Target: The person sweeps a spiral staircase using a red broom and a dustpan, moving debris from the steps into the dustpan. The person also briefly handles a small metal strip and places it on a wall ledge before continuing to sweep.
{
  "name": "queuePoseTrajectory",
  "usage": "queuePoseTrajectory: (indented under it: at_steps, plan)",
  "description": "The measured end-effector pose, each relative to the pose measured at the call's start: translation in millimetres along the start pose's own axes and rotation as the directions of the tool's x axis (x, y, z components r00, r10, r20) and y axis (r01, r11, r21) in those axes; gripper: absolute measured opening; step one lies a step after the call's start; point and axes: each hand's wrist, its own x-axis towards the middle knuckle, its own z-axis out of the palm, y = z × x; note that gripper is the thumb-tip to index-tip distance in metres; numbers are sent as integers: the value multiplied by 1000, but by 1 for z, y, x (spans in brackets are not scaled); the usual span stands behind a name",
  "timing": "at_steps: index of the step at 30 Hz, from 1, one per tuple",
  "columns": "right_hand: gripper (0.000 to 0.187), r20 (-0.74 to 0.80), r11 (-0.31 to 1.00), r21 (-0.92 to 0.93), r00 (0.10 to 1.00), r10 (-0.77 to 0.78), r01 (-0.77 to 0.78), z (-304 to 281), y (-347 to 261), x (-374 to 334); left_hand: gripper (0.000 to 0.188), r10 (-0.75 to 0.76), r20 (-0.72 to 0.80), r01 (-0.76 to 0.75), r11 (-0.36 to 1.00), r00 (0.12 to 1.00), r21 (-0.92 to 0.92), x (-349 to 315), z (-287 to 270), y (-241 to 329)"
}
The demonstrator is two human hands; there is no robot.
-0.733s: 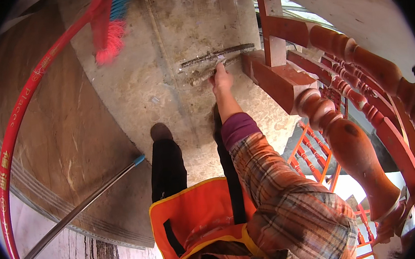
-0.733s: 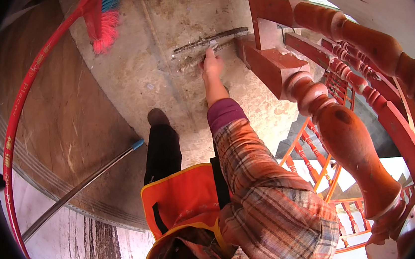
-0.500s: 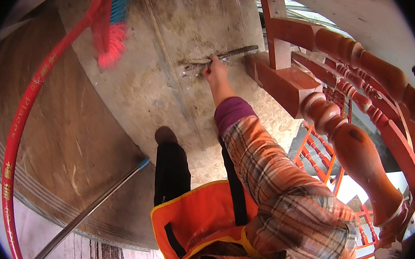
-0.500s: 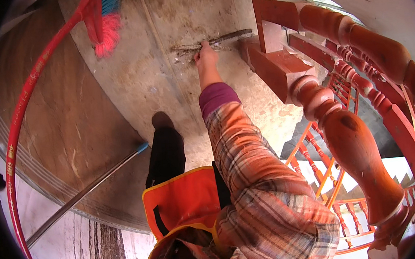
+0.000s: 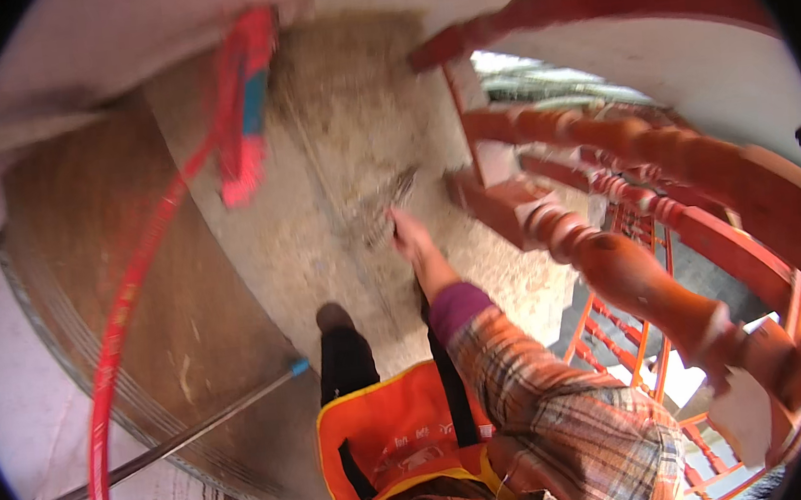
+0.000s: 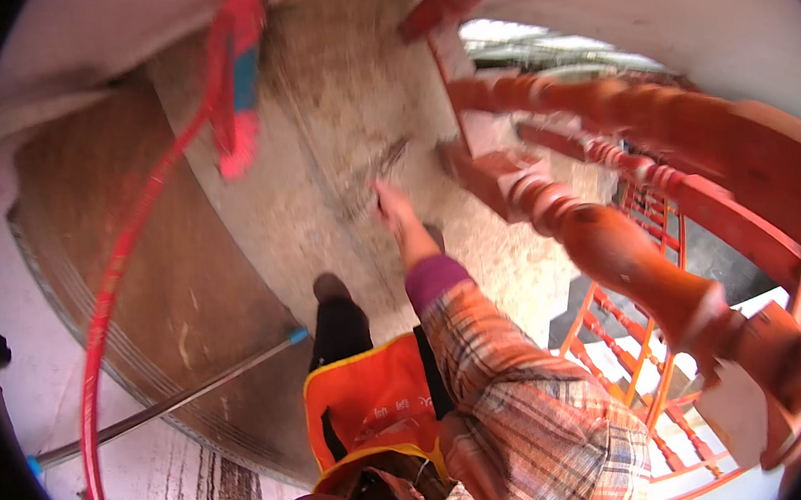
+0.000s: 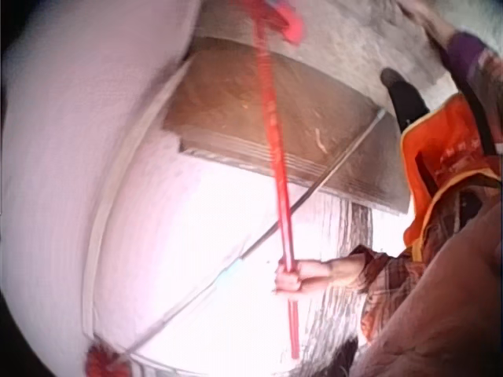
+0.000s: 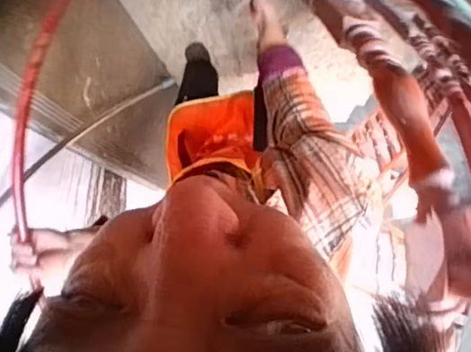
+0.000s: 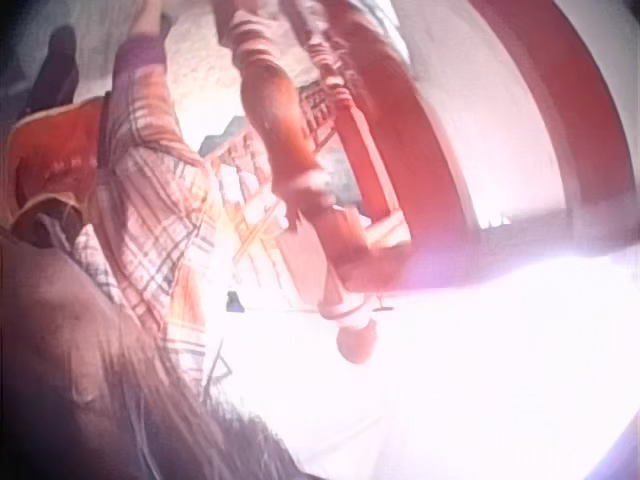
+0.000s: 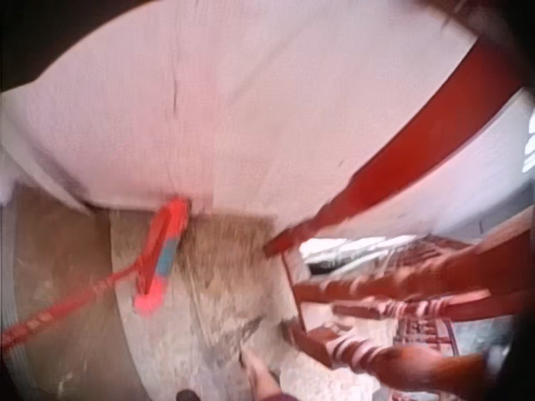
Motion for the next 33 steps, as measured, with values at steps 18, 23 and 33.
queuePoseTrajectory:
  at_steps: [18, 23, 33]
  plan:
    - [27, 695, 934, -142, 706, -141, 327, 93, -148, -621, 15, -265, 637, 295, 954, 724, 61, -11, 95, 64]
    - [31, 673, 783, 126, 528, -518, 609, 98, -214, -735, 13, -189, 744, 240, 970, 640, 40, -10, 130, 64]
    - [28, 344, 494, 618, 355, -869, 612, 104, -395, -733, 9, -422, 685, 411, 891, 594, 192, 6, 184, 67]
